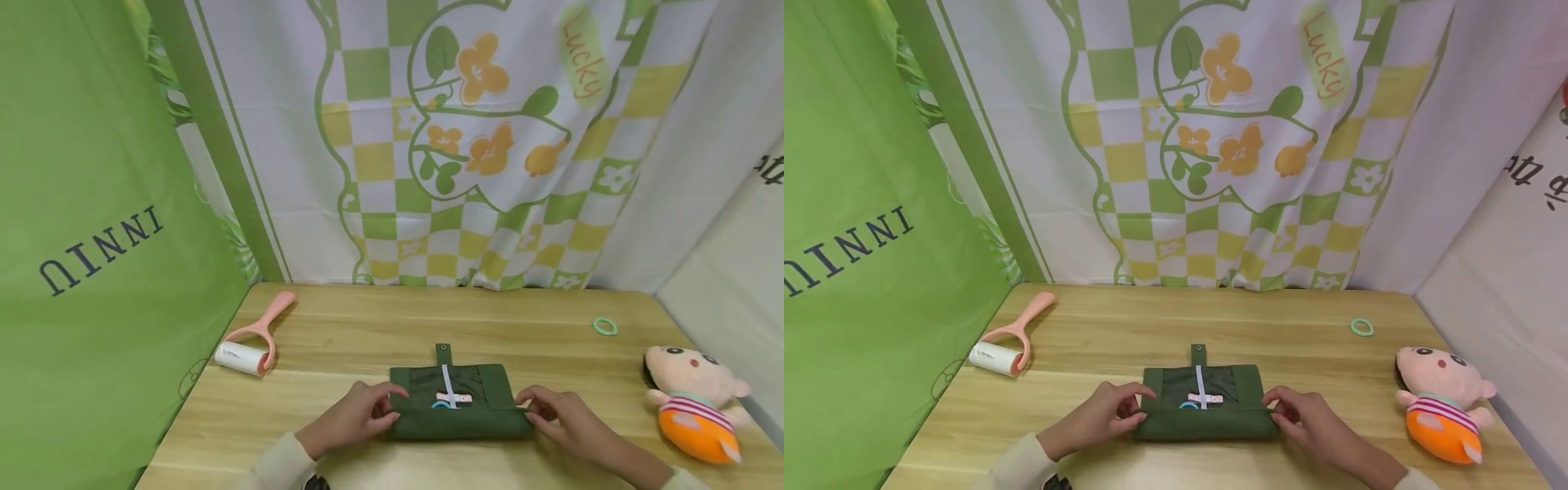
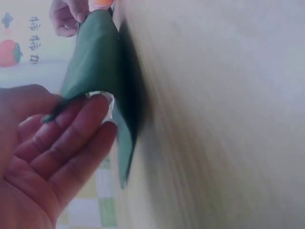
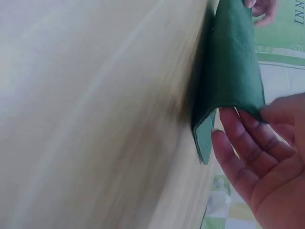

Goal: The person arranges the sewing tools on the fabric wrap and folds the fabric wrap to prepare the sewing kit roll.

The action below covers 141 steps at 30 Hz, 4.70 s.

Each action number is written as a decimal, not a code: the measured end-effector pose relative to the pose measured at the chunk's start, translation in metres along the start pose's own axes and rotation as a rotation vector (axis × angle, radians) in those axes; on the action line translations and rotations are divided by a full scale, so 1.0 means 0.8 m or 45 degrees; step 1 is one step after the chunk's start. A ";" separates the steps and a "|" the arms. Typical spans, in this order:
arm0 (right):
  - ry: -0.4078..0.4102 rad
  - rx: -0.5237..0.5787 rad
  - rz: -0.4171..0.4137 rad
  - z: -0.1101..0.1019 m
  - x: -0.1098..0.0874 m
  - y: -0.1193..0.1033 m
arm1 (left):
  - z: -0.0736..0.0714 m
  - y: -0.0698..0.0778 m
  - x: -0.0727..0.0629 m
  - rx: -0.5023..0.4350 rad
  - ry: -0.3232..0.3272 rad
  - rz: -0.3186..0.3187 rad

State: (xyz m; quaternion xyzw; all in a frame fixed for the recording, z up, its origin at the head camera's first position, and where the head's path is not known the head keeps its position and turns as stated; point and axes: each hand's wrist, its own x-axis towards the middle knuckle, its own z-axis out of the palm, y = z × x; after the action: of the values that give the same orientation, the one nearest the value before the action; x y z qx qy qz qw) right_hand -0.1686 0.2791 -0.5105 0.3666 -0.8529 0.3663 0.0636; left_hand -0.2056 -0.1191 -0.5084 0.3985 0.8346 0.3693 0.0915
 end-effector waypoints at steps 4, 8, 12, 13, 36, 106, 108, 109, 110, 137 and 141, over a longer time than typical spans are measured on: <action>0.040 -0.055 0.049 0.005 0.024 0.005 | -0.002 -0.015 0.008 -0.027 0.028 -0.109; -0.040 -0.136 0.204 0.008 0.040 0.015 | 0.002 -0.024 0.015 0.135 0.001 -0.175; -0.123 -0.182 0.212 0.009 0.037 0.021 | 0.006 -0.029 0.025 0.255 -0.053 -0.160; -0.139 -0.212 0.176 0.008 0.032 0.021 | 0.006 -0.029 0.026 0.254 -0.067 -0.144; -0.186 0.100 0.208 0.004 0.041 0.043 | -0.005 -0.043 0.038 0.148 -0.120 -0.206; -0.330 -0.036 0.075 0.051 0.167 0.026 | 0.032 -0.037 0.126 0.360 0.118 -0.275; -0.349 -0.071 0.026 0.050 0.165 0.022 | 0.031 -0.036 0.127 0.373 0.102 -0.277; -0.360 -0.096 0.009 0.051 0.164 0.020 | 0.031 -0.036 0.127 0.378 0.094 -0.279; -0.369 -0.138 -0.013 0.051 0.163 0.018 | 0.031 -0.036 0.128 0.381 0.086 -0.281; -0.155 -0.704 -0.430 0.080 0.136 0.026 | 0.038 -0.021 0.132 0.505 0.041 -0.283; -0.125 -0.771 -0.447 0.081 0.132 0.029 | 0.039 -0.022 0.136 0.516 0.018 -0.255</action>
State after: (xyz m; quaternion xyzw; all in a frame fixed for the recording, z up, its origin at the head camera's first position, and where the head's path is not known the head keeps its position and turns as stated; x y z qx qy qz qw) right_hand -0.2505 0.1855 -0.5309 0.4893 -0.8488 0.0623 0.1904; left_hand -0.2745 -0.0293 -0.5271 0.3212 0.9278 0.1857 0.0400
